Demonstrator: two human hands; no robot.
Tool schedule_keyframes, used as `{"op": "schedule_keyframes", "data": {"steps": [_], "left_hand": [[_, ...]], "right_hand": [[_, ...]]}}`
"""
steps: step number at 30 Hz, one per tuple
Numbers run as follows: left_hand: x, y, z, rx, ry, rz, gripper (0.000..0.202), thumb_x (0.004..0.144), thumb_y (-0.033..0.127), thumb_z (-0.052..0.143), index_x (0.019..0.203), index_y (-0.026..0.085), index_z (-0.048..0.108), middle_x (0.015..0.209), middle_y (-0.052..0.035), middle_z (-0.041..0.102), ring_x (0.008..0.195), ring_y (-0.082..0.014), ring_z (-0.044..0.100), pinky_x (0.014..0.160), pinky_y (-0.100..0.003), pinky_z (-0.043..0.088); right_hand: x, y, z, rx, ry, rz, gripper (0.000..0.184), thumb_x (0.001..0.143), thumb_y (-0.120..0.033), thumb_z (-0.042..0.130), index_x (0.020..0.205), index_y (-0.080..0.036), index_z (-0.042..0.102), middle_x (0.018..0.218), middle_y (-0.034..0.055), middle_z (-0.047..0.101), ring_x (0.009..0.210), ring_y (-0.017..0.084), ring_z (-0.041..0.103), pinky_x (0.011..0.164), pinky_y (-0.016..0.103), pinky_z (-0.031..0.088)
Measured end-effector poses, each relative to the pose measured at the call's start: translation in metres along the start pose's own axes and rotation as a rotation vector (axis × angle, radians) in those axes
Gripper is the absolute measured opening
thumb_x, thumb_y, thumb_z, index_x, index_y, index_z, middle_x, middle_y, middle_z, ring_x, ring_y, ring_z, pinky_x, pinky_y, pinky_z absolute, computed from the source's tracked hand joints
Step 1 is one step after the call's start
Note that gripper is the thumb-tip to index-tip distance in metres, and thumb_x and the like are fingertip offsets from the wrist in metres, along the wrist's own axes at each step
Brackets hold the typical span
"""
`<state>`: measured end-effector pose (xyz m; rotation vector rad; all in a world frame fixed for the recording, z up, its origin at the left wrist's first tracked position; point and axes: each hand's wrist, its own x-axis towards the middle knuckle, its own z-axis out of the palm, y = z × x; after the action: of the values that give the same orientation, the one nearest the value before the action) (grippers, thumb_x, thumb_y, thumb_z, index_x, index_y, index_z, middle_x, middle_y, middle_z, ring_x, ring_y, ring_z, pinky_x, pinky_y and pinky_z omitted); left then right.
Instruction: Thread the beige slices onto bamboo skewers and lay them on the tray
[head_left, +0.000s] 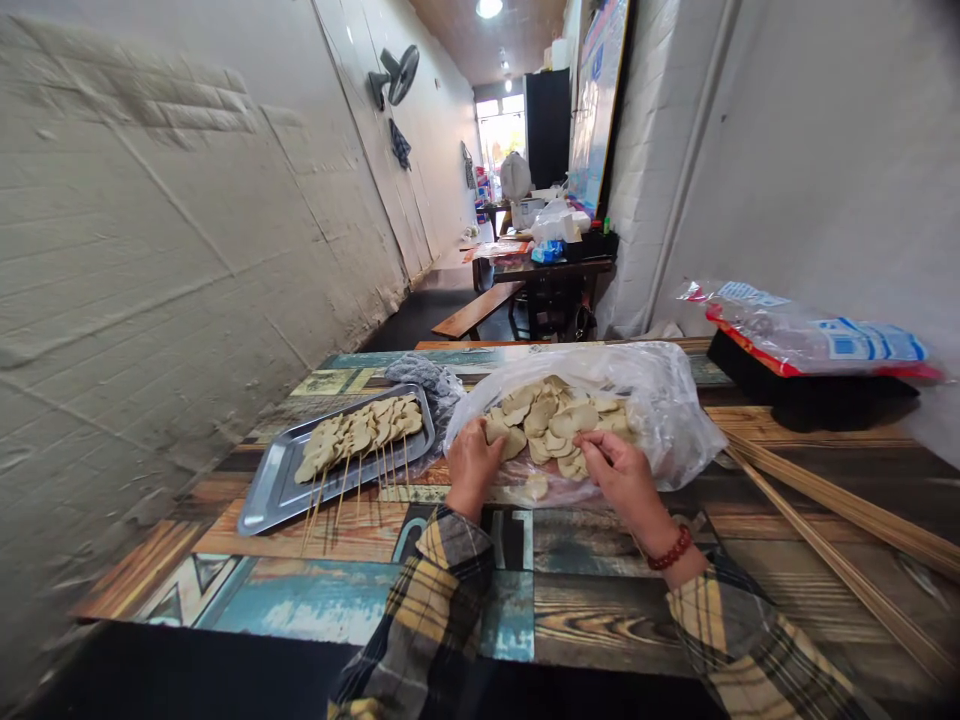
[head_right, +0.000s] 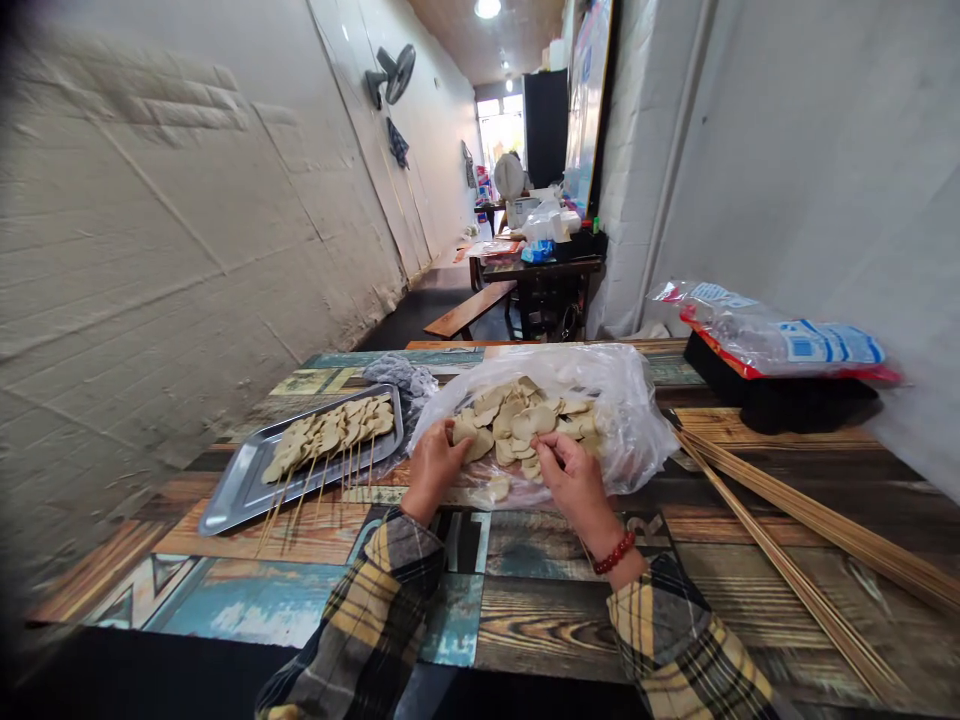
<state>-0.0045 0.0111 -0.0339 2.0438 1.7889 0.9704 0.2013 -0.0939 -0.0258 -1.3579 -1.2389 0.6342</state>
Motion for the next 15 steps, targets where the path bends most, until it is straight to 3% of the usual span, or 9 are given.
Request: {"op": "schedule_keyframes", "data": {"steps": [4,8,15], "left_hand": [[0.003,0.003,0.005,-0.444,0.033,-0.107,0.027,0.065,0.02,0.076,0.091,0.017,0.072,0.066,0.0009,0.062,0.069,-0.018,0.059,0.071,-0.029,0.044],[0.0,0.01,0.005,-0.883,-0.141,-0.197,0.027,0.06,0.035,0.083,0.076,0.016,0.072,0.069,-0.0016,0.067,0.064,-0.0147,0.058,0.064,-0.026,0.044],[-0.005,0.022,-0.007,-1.144,-0.223,-0.296,0.043,0.058,0.048,0.086,0.079,0.017,0.065,0.073,0.0014,0.065,0.059,-0.0107,0.058,0.055,-0.022,0.044]], "right_hand": [[0.001,0.002,-0.001,0.02,-0.002,0.034,0.036,0.087,-0.048,0.057,0.088,-0.016,0.073,0.052,-0.0034,0.053,0.048,0.014,0.046,0.048,0.025,0.035],[-0.001,0.0,0.0,0.048,-0.044,0.041,0.036,0.087,-0.05,0.058,0.087,-0.016,0.073,0.052,-0.0041,0.052,0.047,0.013,0.046,0.047,0.025,0.035],[-0.007,-0.007,0.005,0.09,-0.174,0.059,0.035,0.088,-0.049,0.057,0.086,-0.017,0.07,0.052,-0.0044,0.051,0.047,0.012,0.044,0.047,0.024,0.035]]}}
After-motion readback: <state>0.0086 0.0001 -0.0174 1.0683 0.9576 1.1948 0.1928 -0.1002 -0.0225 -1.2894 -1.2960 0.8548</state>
